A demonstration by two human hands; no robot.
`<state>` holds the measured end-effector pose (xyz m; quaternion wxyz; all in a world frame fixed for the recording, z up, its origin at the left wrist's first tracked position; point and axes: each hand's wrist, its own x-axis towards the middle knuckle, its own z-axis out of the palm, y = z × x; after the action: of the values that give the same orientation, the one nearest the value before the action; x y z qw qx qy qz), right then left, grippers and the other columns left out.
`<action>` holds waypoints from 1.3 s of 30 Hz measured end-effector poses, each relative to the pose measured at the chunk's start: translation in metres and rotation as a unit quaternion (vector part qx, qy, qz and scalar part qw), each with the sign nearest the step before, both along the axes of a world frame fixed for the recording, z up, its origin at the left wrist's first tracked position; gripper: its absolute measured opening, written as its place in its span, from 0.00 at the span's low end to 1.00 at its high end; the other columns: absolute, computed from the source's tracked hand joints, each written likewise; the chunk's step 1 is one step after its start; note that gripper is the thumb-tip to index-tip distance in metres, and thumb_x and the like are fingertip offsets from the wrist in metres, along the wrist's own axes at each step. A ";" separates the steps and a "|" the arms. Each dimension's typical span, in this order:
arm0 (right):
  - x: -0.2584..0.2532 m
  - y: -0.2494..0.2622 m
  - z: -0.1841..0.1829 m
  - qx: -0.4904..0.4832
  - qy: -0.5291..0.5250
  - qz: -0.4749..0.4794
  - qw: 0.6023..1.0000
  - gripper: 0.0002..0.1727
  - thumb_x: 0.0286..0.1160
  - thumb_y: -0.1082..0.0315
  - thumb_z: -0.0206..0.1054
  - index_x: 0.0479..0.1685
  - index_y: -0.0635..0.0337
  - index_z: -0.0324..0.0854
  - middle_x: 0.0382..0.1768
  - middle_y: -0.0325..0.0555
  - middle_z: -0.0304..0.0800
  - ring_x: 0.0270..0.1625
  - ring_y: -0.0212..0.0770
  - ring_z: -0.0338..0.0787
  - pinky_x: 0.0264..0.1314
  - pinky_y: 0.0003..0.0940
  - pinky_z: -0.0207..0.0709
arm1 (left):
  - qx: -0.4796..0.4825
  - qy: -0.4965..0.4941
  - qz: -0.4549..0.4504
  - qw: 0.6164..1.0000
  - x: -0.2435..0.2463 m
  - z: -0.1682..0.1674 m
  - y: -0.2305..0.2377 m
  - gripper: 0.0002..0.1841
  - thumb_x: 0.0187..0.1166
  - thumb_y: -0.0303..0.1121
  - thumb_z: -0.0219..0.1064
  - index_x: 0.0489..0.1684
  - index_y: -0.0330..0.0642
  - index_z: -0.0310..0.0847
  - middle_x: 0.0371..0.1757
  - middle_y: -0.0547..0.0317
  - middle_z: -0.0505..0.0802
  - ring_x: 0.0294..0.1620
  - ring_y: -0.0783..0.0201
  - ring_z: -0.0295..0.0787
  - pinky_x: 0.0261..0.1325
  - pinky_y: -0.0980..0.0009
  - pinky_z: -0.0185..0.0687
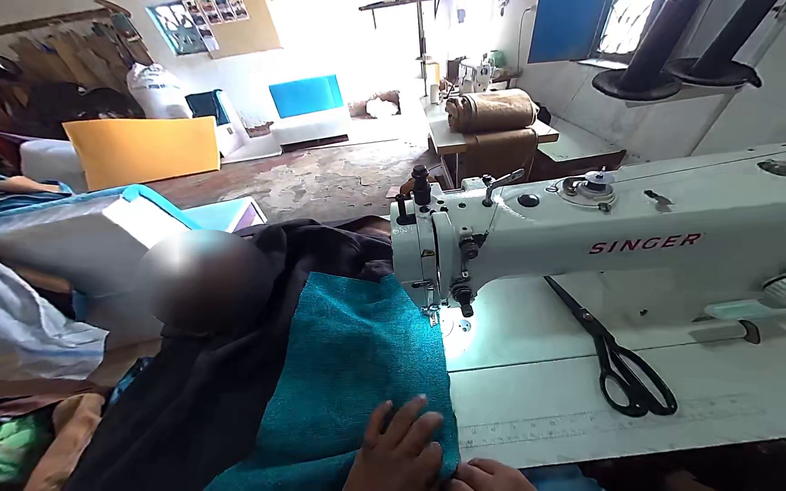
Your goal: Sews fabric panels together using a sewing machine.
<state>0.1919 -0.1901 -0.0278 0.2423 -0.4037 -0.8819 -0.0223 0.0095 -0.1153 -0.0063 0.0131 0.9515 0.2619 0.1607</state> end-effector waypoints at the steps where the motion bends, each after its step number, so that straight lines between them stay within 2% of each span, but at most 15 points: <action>1: 0.000 0.000 0.000 -0.002 0.000 0.001 1.000 0.08 0.72 0.79 0.63 0.31 0.63 0.88 0.31 0.50 0.93 0.37 0.47 0.95 0.38 0.39 0.88 | 0.001 -0.007 -0.018 1.000 -0.001 -0.006 0.005 0.07 0.75 0.38 0.68 0.36 0.49 0.91 0.65 0.60 0.93 0.78 0.51 0.81 0.75 0.38 0.69; 2: 0.000 0.001 -0.001 -0.001 -0.002 -0.001 1.000 0.09 0.72 0.79 0.62 0.31 0.63 0.88 0.31 0.50 0.93 0.38 0.48 0.95 0.39 0.39 0.88 | -0.001 -0.014 -0.032 0.999 -0.001 -0.010 0.010 0.09 0.77 0.39 0.65 0.35 0.49 0.90 0.67 0.62 0.93 0.80 0.54 0.80 0.78 0.42 0.67; 4: 0.001 0.003 -0.002 0.005 -0.006 -0.015 1.000 0.08 0.71 0.79 0.63 0.30 0.62 0.88 0.32 0.50 0.93 0.40 0.47 0.96 0.41 0.39 0.89 | -0.008 -0.034 -0.049 0.998 0.001 -0.016 0.017 0.11 0.78 0.39 0.63 0.34 0.46 0.90 0.63 0.61 0.95 0.74 0.58 0.86 0.76 0.48 0.73; 9: 0.007 0.017 -0.003 0.020 -0.011 -0.049 0.999 0.09 0.71 0.79 0.64 0.30 0.60 0.88 0.36 0.48 0.96 0.47 0.45 0.97 0.47 0.38 0.89 | 0.003 -0.050 -0.046 0.998 0.011 -0.022 0.037 0.10 0.76 0.41 0.65 0.33 0.47 0.89 0.62 0.63 0.96 0.70 0.61 0.89 0.76 0.48 0.74; 16: 0.014 0.044 -0.010 0.061 -0.002 -0.072 0.996 0.08 0.71 0.76 0.65 0.27 0.56 0.86 0.35 0.44 0.96 0.47 0.42 0.98 0.51 0.35 0.90 | -0.011 -0.048 -0.026 0.998 0.024 -0.024 0.065 0.11 0.74 0.42 0.66 0.32 0.46 0.88 0.61 0.63 0.95 0.70 0.59 0.89 0.76 0.44 0.74; 20: 0.014 0.059 -0.012 0.080 -0.007 -0.087 0.993 0.08 0.69 0.76 0.66 0.25 0.56 0.86 0.32 0.44 0.95 0.44 0.42 0.98 0.49 0.36 0.90 | -0.020 -0.045 -0.017 0.999 0.029 -0.023 0.081 0.10 0.74 0.41 0.66 0.32 0.46 0.88 0.63 0.64 0.95 0.71 0.60 0.88 0.76 0.42 0.72; 26: 0.017 0.083 -0.015 0.101 -0.016 -0.106 0.989 0.06 0.65 0.74 0.68 0.24 0.56 0.86 0.32 0.44 0.96 0.45 0.42 0.98 0.49 0.36 0.91 | -0.032 -0.030 -0.006 0.999 0.036 -0.019 0.104 0.12 0.76 0.42 0.65 0.36 0.44 0.89 0.64 0.64 0.94 0.73 0.59 0.87 0.79 0.41 0.69; 29: 0.016 0.095 -0.015 0.103 -0.015 -0.119 0.987 0.06 0.63 0.75 0.69 0.23 0.56 0.85 0.31 0.44 0.95 0.43 0.42 0.98 0.46 0.36 0.91 | -0.051 -0.020 0.002 0.999 0.039 -0.015 0.115 0.12 0.77 0.41 0.66 0.39 0.42 0.90 0.65 0.62 0.94 0.74 0.59 0.86 0.81 0.41 0.67; 32: 0.015 0.106 -0.016 0.102 -0.010 -0.140 0.985 0.05 0.59 0.76 0.71 0.22 0.56 0.85 0.28 0.43 0.93 0.41 0.42 0.97 0.45 0.35 0.90 | -0.038 -0.038 -0.001 0.999 0.042 -0.016 0.128 0.11 0.74 0.40 0.68 0.36 0.41 0.89 0.58 0.57 0.95 0.68 0.56 0.89 0.80 0.42 0.70; 35: 0.014 0.113 -0.019 0.101 0.019 -0.164 0.981 0.05 0.58 0.77 0.72 0.22 0.56 0.85 0.28 0.43 0.93 0.40 0.41 0.97 0.43 0.36 0.90 | -0.060 -0.024 0.005 0.998 0.046 -0.010 0.138 0.13 0.76 0.39 0.66 0.38 0.38 0.90 0.57 0.52 0.94 0.66 0.54 0.90 0.81 0.45 0.69; 39: 0.015 0.115 -0.021 0.096 0.034 -0.174 0.979 0.06 0.58 0.78 0.71 0.25 0.57 0.86 0.32 0.43 0.95 0.44 0.42 0.98 0.46 0.36 0.91 | -0.074 0.009 0.016 0.997 0.048 -0.005 0.143 0.15 0.78 0.40 0.63 0.42 0.36 0.90 0.54 0.50 0.95 0.65 0.53 0.90 0.84 0.49 0.66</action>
<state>0.2067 -0.0749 -0.0484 0.3020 -0.5262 -0.7833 -0.1353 0.0573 0.0275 -0.0116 0.0791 0.9451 0.2880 0.1325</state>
